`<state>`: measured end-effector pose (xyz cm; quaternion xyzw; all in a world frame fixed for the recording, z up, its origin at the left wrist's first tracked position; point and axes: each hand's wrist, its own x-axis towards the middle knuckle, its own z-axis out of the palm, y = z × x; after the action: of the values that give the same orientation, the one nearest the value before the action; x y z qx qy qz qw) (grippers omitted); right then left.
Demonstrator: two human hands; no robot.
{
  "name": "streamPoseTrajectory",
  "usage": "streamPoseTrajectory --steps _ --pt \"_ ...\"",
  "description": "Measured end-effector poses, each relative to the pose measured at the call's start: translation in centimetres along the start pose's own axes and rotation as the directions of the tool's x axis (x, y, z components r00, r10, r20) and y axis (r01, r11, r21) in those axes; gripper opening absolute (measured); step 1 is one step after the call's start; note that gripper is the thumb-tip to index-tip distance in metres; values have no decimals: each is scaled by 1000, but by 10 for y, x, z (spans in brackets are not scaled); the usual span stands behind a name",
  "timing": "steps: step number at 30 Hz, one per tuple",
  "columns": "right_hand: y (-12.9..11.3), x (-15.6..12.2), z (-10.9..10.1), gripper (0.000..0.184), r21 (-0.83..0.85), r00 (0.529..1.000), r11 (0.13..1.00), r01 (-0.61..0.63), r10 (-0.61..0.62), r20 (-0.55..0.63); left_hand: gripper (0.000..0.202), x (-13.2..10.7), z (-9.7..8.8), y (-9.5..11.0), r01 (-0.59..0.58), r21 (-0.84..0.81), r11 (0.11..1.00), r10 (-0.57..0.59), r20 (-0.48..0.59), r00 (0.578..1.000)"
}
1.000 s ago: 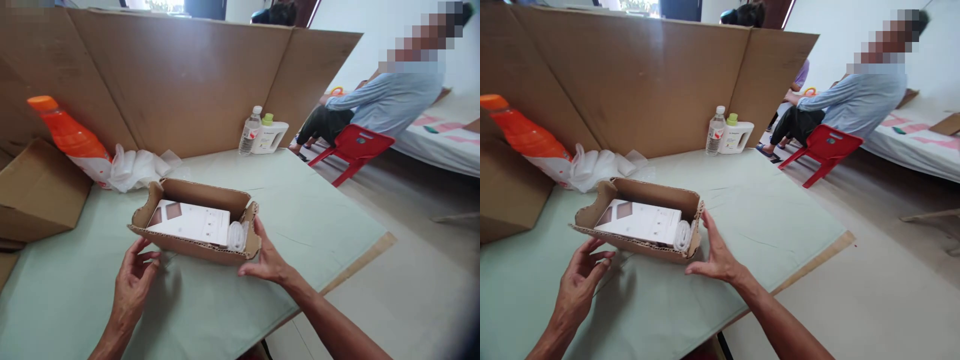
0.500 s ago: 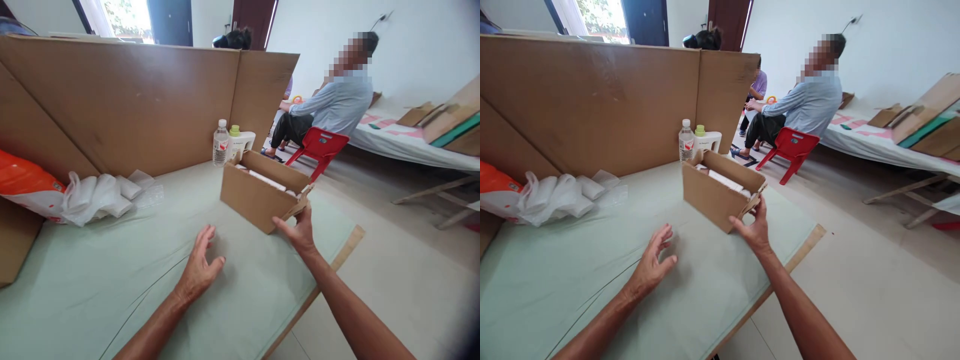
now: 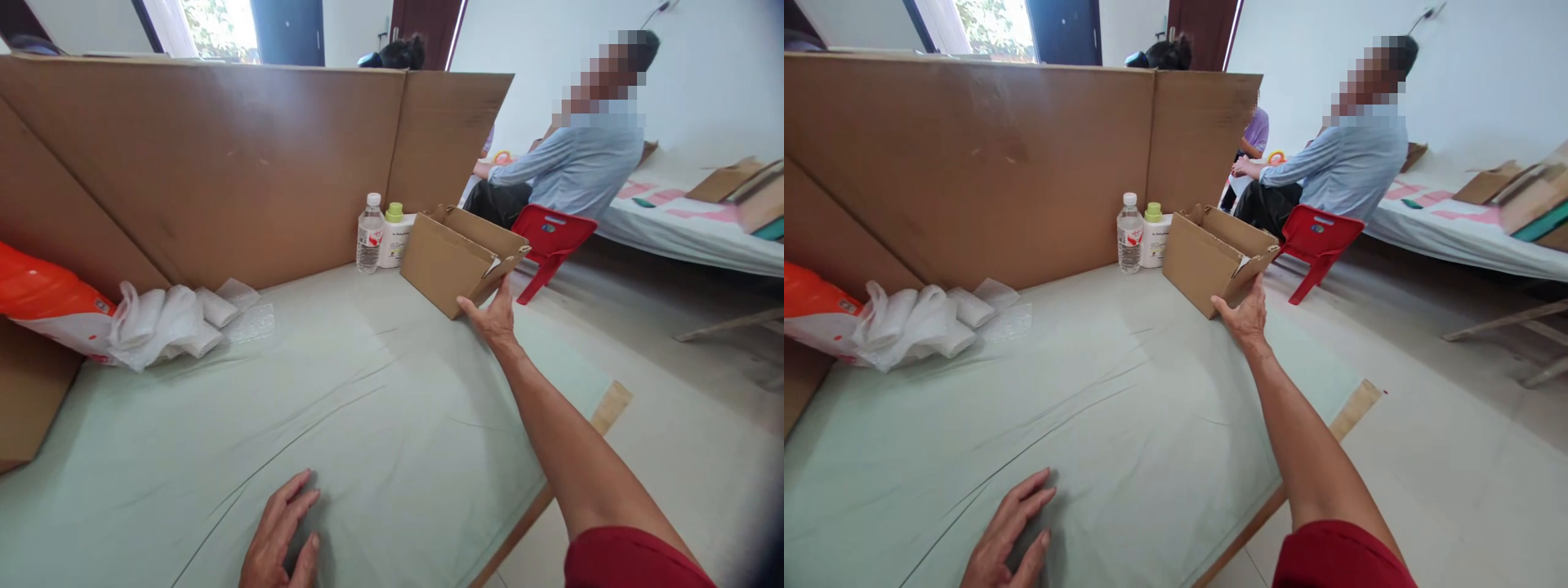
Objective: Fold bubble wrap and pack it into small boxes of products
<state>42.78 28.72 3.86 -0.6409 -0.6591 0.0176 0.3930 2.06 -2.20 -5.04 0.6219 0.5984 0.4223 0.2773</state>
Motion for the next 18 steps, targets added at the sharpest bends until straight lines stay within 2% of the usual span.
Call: streamPoseTrajectory --steps 2,3,6,7,9,11,13,14,16,17,18 --pt "-2 -16 1 60 -65 991 988 -137 136 -20 33 -9 1 -3 -32 -2 999 32 -7 999" --pt "-3 -28 4 58 -101 981 977 -190 192 7 33 -12 1 -3 -45 -5 999 45 -6 999" --pt "-12 -73 22 50 -199 963 967 -157 195 186 37 -16 -5 9 -66 -14 998 67 38 997" --pt "-18 -89 31 48 -229 958 970 -85 143 249 39 -15 -10 16 -63 -17 998 64 71 995" --pt "-37 -122 53 50 -214 937 970 117 -36 348 46 -13 -21 30 -39 -29 999 43 153 987" --pt "-70 -156 75 53 -102 880 940 326 -263 396 51 -10 -34 38 -11 -51 999 21 206 978" --pt "-115 -194 91 50 82 767 850 520 -507 393 51 -8 -51 36 -9 -58 998 19 185 983" --pt "-139 -214 96 50 188 682 770 609 -630 370 50 -7 -63 33 -14 -41 999 20 142 990" --pt "-188 -250 100 57 394 437 541 743 -838 326 47 -4 -96 22 -17 55 998 18 -12 1000" --pt "-210 -264 101 59 480 308 417 772 -906 291 45 0 -117 16 -13 129 992 28 -115 993" --pt "-228 -276 102 60 545 199 308 779 -947 251 44 6 -142 11 -1 211 977 51 -230 972"
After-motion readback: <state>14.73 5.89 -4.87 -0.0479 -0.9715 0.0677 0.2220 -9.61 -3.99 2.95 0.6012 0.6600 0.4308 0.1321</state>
